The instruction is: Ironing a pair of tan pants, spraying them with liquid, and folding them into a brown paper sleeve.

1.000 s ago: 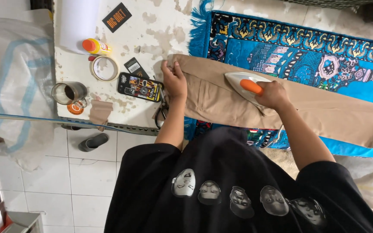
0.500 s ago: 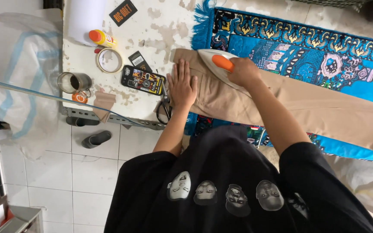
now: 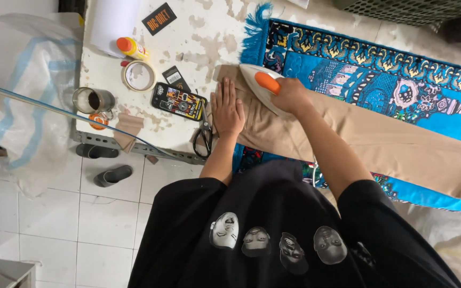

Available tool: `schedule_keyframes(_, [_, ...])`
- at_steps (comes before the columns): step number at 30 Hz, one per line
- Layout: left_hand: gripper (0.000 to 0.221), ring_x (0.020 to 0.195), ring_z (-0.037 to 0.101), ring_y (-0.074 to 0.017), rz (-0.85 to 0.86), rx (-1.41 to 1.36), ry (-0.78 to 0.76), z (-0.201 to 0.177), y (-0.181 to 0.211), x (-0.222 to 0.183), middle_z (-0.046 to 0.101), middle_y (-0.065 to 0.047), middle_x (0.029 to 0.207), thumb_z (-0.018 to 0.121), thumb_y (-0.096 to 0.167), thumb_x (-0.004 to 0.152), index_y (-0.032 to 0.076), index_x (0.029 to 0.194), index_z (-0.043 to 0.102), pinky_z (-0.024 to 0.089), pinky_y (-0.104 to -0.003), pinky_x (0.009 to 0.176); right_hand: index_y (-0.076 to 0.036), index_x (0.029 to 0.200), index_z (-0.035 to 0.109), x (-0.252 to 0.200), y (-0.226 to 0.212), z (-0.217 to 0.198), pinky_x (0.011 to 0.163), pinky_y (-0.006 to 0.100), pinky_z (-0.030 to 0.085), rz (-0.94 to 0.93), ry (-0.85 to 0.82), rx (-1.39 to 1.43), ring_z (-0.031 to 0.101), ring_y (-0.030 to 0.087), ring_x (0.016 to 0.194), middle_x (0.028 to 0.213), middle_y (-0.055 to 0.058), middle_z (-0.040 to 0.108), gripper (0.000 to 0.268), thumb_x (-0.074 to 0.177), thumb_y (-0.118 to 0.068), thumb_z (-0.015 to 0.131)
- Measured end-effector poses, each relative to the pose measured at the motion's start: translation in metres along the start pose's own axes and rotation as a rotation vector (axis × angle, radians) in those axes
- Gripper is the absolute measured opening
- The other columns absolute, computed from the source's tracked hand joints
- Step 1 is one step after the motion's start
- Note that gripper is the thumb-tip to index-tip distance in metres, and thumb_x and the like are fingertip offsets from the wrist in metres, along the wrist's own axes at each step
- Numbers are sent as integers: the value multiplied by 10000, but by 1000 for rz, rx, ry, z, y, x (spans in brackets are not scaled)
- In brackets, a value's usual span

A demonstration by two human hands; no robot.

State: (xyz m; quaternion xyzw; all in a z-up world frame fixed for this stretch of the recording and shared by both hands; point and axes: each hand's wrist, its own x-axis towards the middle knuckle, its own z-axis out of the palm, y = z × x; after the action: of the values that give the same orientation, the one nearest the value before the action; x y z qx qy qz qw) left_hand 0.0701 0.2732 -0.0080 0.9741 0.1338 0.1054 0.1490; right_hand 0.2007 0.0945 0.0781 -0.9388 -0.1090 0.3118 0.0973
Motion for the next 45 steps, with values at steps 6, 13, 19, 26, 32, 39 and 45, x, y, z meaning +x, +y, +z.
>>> schedule_keyframes(6, [602, 1553, 315, -280, -19, -58, 38, 12, 0, -6, 303, -101, 1685, 298, 326, 1056, 98, 1612, 338, 154, -465, 1292, -222, 1233, 734, 14, -12, 13, 872, 509, 600, -19, 22, -13, 731, 384, 1017, 1044, 126, 753, 479, 789, -387, 665])
schedule_keyframes(13, [639, 1549, 333, -299, -41, -78, 69, 12, 2, -4, 290, -162, 1681, 272, 346, 1051, 26, 1602, 328, 180, -438, 1300, -234, 1265, 738, -37, 59, 10, 889, 545, 589, 126, -48, -104, 716, 459, 1034, 1067, 204, 742, 504, 790, -381, 657])
schedule_keyframes(19, [637, 1496, 409, -309, -30, -159, 149, -2, 5, 0, 297, -194, 1665, 233, 352, 1065, -4, 1579, 354, 280, -445, 1259, -231, 1242, 729, -17, 6, -4, 917, 533, 580, 59, -58, -42, 705, 416, 1083, 1080, 162, 747, 487, 783, -337, 606])
schedule_keyframes(26, [775, 1469, 441, -339, -22, -175, 216, 7, 1, -3, 270, -248, 1658, 138, 508, 1060, -43, 1570, 332, 331, -438, 1229, -232, 1182, 744, 35, -58, 0, 888, 523, 588, -70, -21, -31, 721, 386, 1038, 1040, 115, 750, 463, 737, -291, 632])
schedule_keyframes(32, [855, 1376, 510, -417, -11, -183, 253, -4, 3, 1, 313, -290, 1610, 109, 569, 1042, -81, 1539, 357, 431, -453, 1150, -169, 1201, 739, 14, -16, -4, 895, 536, 589, -114, -51, -81, 708, 419, 1064, 1085, 147, 747, 463, 766, -268, 613])
schedule_keyframes(39, [904, 1374, 508, -426, -33, -220, 254, -5, 4, 1, 277, -295, 1629, 100, 609, 1030, -88, 1557, 329, 459, -451, 1114, -202, 1265, 714, 30, -13, 16, 925, 536, 575, -40, -30, -88, 696, 401, 1104, 1158, 125, 722, 520, 774, -354, 633])
schedule_keyframes(45, [690, 1554, 308, -391, -10, -273, 191, 3, -2, -5, 240, -230, 1675, 145, 429, 1099, -24, 1603, 274, 310, -453, 1273, -182, 1189, 677, 32, -51, 12, 759, 493, 598, 19, -8, -11, 691, 365, 952, 1040, 119, 700, 390, 823, -296, 603])
